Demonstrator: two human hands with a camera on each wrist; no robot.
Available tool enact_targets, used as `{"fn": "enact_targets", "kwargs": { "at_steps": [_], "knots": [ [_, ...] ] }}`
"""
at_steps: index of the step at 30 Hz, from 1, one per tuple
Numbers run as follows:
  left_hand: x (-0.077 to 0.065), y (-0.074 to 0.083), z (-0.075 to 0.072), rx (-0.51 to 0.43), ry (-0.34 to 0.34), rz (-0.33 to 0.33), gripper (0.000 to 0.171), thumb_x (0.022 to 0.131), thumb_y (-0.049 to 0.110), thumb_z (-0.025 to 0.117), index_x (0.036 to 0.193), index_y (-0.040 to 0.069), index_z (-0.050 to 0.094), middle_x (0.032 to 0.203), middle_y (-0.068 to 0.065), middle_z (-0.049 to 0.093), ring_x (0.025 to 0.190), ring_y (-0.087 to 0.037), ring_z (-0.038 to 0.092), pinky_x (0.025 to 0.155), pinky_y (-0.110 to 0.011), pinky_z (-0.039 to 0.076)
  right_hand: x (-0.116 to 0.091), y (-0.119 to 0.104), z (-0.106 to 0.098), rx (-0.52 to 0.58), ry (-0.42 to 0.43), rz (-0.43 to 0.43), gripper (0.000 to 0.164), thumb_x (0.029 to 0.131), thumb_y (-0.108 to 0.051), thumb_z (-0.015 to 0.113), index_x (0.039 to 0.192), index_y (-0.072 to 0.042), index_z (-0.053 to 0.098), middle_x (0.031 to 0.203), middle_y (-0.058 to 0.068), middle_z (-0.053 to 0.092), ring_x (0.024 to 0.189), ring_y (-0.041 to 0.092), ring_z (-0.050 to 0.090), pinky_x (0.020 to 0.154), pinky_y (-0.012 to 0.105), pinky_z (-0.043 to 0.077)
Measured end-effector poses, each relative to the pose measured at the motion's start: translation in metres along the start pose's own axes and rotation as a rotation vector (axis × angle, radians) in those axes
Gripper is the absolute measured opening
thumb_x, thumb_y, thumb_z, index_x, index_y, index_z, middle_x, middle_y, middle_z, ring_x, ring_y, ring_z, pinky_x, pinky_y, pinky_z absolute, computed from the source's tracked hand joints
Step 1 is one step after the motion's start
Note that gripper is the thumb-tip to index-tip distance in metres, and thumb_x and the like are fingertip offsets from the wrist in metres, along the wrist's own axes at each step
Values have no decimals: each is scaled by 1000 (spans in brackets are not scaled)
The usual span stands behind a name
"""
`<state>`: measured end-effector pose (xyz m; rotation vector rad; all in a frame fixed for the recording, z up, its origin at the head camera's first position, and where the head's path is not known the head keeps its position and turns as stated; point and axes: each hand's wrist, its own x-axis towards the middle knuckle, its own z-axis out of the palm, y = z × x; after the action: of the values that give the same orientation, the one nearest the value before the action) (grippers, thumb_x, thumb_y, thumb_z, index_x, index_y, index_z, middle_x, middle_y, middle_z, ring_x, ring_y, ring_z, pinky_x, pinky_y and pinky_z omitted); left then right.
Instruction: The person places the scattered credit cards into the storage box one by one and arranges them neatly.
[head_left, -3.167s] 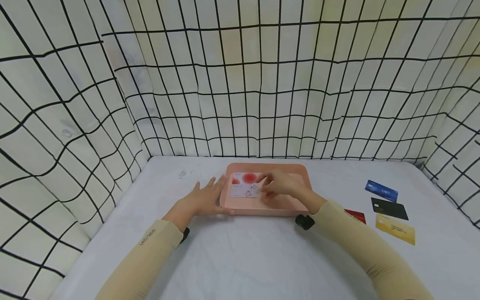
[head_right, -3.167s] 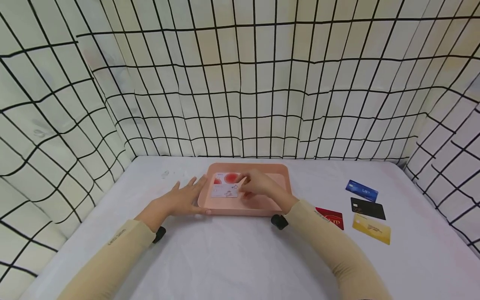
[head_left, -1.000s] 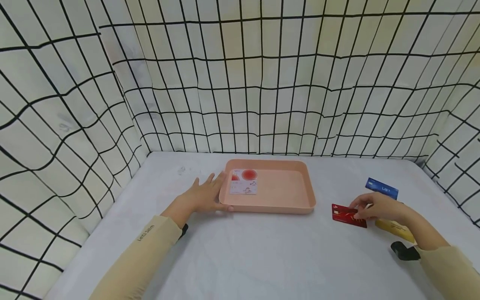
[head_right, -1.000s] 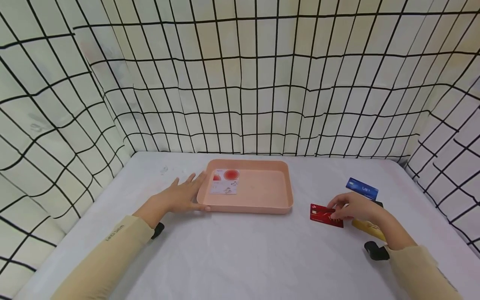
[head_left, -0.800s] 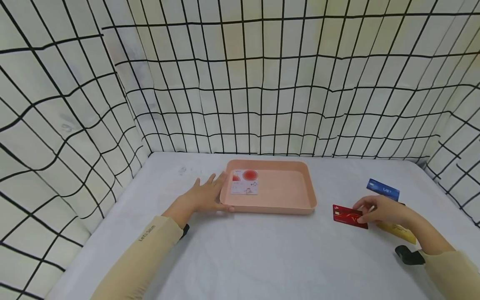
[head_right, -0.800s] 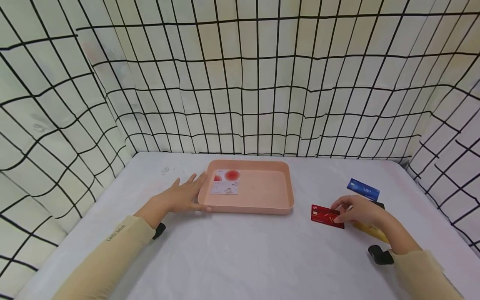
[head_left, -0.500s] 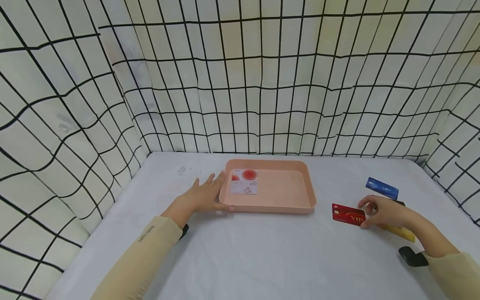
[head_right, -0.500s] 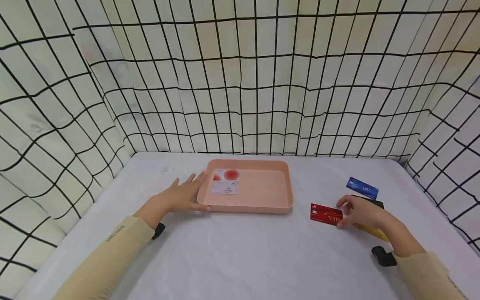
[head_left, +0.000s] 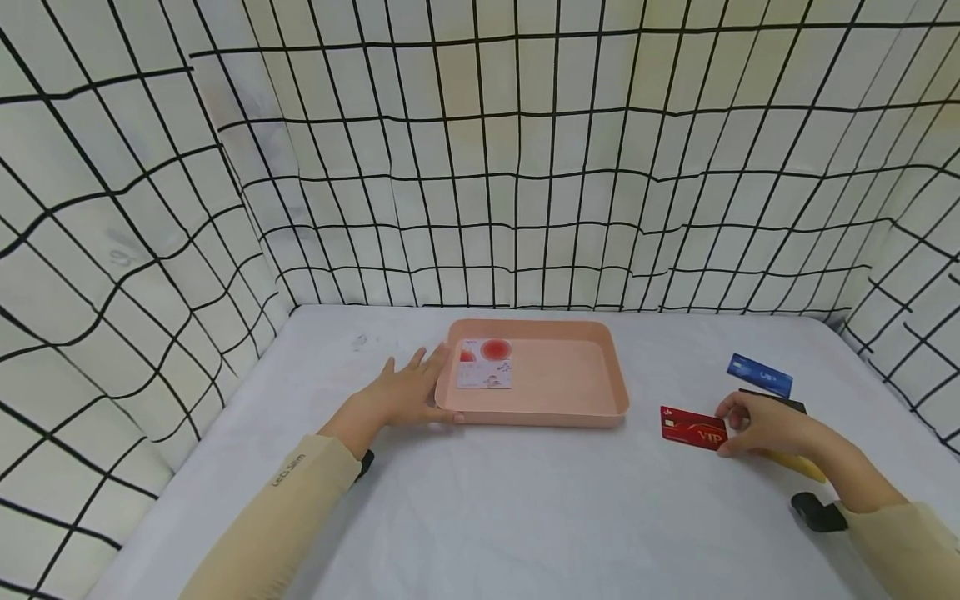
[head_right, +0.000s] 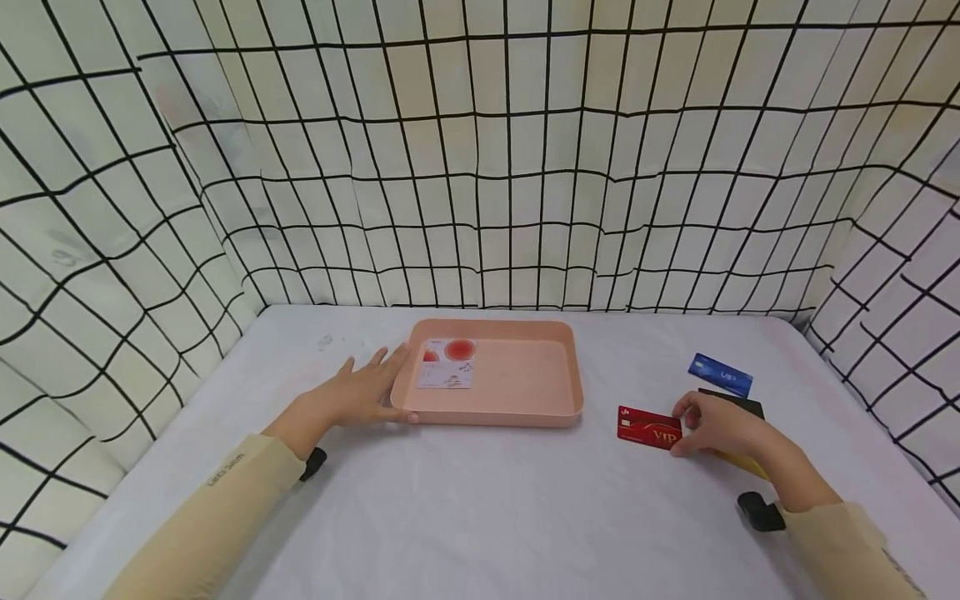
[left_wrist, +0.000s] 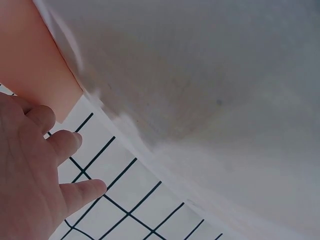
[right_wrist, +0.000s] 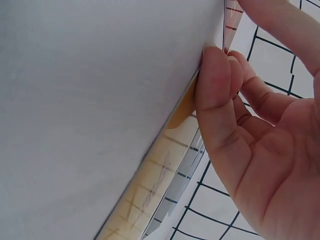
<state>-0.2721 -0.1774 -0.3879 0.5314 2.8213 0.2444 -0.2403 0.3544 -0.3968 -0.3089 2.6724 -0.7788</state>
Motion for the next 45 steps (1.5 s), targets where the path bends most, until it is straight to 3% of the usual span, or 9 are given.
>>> {"fn": "enact_targets", "kwargs": {
  "at_steps": [23, 29, 34, 45],
  "knots": [
    [-3, 2, -3, 0, 4, 5, 124, 84, 75, 66, 165, 5, 3, 171, -13, 8, 156, -37, 8, 118, -70, 4, -1, -4, -1, -6, 3, 36, 55, 80, -22, 90, 111, 5, 54, 90, 7, 50, 77, 21, 51, 61, 27, 48],
    [-2, 1, -2, 5, 13, 12, 125, 83, 76, 66, 165, 6, 3, 171, -12, 8, 156, -37, 9, 117, -71, 5, -3, 0, -1, 90, 26, 34, 40, 88, -10, 81, 109, 5, 52, 89, 6, 55, 80, 21, 54, 63, 26, 53],
    [-2, 0, -1, 5, 16, 17, 124, 84, 75, 66, 165, 5, 3, 171, -12, 9, 156, -38, 10, 117, -71, 6, -6, 7, -1, 236, 36, 33, 30, 97, -6, 70, 114, 9, 51, 93, 9, 62, 83, 22, 62, 69, 28, 60],
    [-2, 0, -1, 4, 14, 17, 125, 83, 77, 65, 165, 7, 2, 172, -10, 7, 156, -36, 8, 118, -70, 5, -10, 10, -6, 568, -9, 48, 45, 101, -10, 66, 133, 12, 43, 104, 12, 65, 84, 23, 69, 76, 33, 62]
  ]
}}
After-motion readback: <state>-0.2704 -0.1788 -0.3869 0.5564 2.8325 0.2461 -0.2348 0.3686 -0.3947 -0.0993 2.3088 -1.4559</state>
